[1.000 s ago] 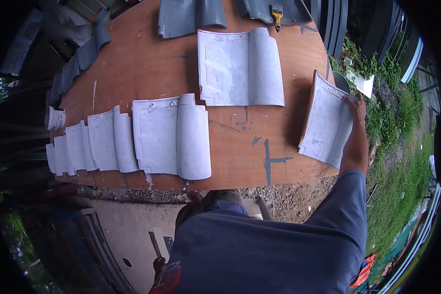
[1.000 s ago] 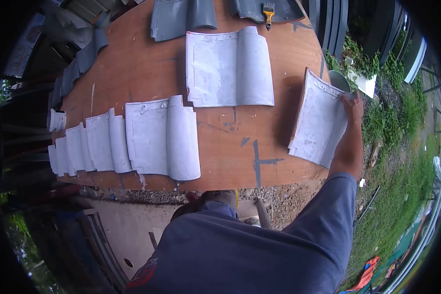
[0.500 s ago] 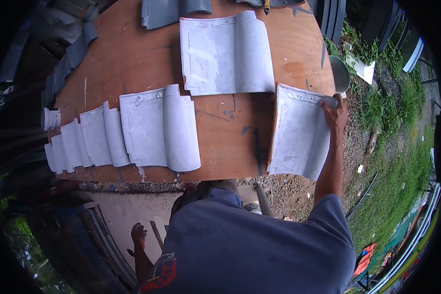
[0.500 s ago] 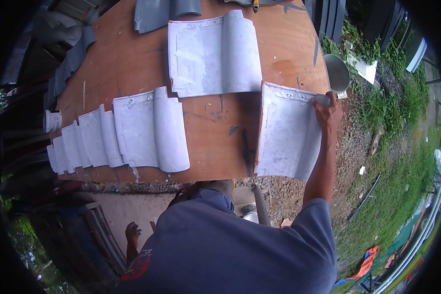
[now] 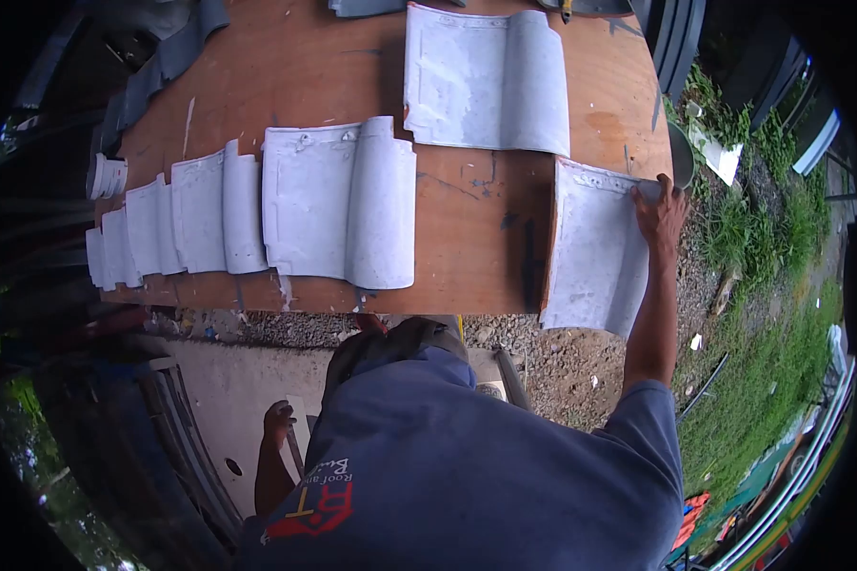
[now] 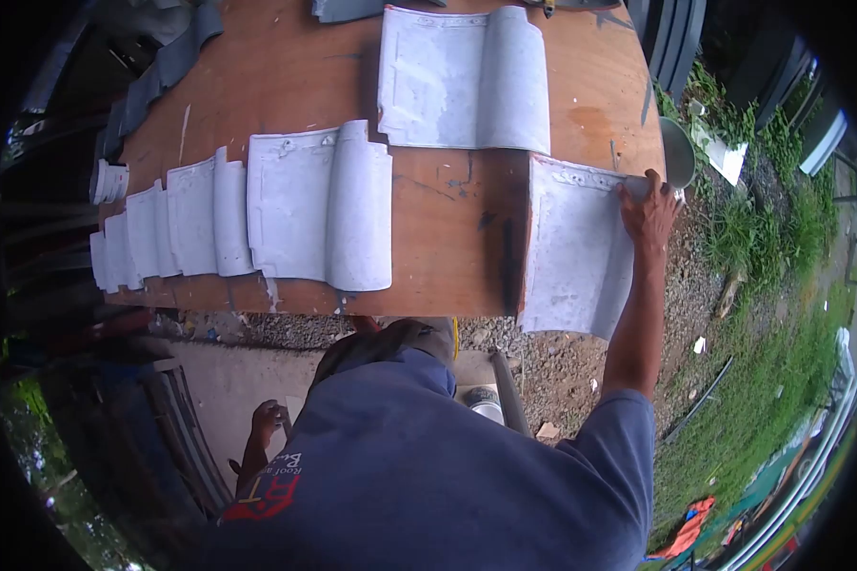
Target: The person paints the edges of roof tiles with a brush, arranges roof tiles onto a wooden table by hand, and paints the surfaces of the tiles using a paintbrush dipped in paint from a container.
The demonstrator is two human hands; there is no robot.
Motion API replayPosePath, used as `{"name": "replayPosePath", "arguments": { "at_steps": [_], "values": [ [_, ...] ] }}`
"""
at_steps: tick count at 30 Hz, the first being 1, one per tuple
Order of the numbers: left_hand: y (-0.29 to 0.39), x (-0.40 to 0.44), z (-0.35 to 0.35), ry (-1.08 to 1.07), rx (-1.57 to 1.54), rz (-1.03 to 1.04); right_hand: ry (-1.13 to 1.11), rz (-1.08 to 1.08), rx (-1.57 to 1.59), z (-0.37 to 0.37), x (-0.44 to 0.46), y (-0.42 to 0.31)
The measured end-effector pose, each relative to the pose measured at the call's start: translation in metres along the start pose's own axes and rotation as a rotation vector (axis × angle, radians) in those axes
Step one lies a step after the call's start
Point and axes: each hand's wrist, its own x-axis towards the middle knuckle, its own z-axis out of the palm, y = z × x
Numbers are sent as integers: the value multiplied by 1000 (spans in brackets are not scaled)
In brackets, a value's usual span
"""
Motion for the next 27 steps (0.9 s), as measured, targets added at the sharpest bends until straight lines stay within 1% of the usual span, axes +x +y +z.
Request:
{"name": "replayPosePath", "arguments": {
  "at_steps": [1, 2, 3, 4, 5, 6, 7, 8, 9, 10, 11, 12, 13, 14, 15, 16, 17, 18, 19, 20, 21, 22, 23, 24, 25, 26, 27],
  "values": [
    [-15, 8, -4, 24, -52, 3, 60, 30, -16, 1, -9, -7],
    [-21, 8, -4, 58, -39, 17, 168, 72, -98, 11, -20, -9],
    [-29, 7, -6, 100, -35, 22, 184, 178, 15, 2, -36, -24],
    [-48, 11, -7, 122, -96, 60, 360, 132, 99, 20, -51, -17],
    [-72, 16, -9, 151, -156, 103, 451, 167, 152, 13, -75, -38],
    [-84, 9, -9, 179, -194, 65, 558, 178, 199, 10, -99, -58],
    [-93, 2, -6, 198, -226, 36, 521, 330, 248, 12, -125, -82],
    [-113, 0, -3, 198, -335, 50, 568, 309, 286, 0, -156, -123],
    [-147, 11, 4, 227, -328, 94, 536, 297, 314, 5, -177, -149],
    [-233, 62, 13, 352, 329, 661, 541, 172, 360, -6, -199, -193],
    [-230, 46, 15, 88, -39, 204, 492, 140, 517, -24, -223, -245],
    [-253, 48, 18, -44, -498, -68, 459, -26, 636, -37, -245, -324],
    [-242, 36, 7, -93, -528, -300, 409, -169, 718, -46, -260, -370],
    [-296, 65, 16, -177, -104, 188, 376, -304, 726, -50, -272, -410],
    [-335, 83, 15, -43, 290, 671, 339, -438, 724, -54, -285, -450],
    [-349, 93, -5, -6, 272, 621, 258, -542, 822, -58, -303, -495],
    [-358, 84, -10, 5, 242, 566, 85, -554, 875, -77, -329, -541],
    [-360, 84, -19, 28, -207, 202, 15, -636, 940, -81, -349, -581],
    [-360, 91, -32, 40, -637, -184, -16, -792, 906, -86, -368, -618],
    [-376, 98, -43, 136, -583, -109, -100, -878, 903, -98, -393, -655],
    [-387, 97, -59, 204, -578, -55, -190, -964, 964, -105, -419, -688],
    [-392, 94, -76, 271, -616, -68, -252, -1069, 884, -113, -443, -713],
    [-397, 88, -93, 350, -552, 2, -279, -1149, 866, -115, -469, -735],
    [-395, 83, -113, 381, -563, -39, -423, -1163, 858, -117, -494, -754],
    [-403, 84, -123, 411, -575, -81, -475, -1289, 834, -107, -514, -766],
    [-411, 86, -134, 417, -582, -85, -591, -1306, 799, -100, -535, -776],
    [-433, 96, -131, 492, -595, -86, -706, -1323, 760, -95, -554, -785]
  ]
}}
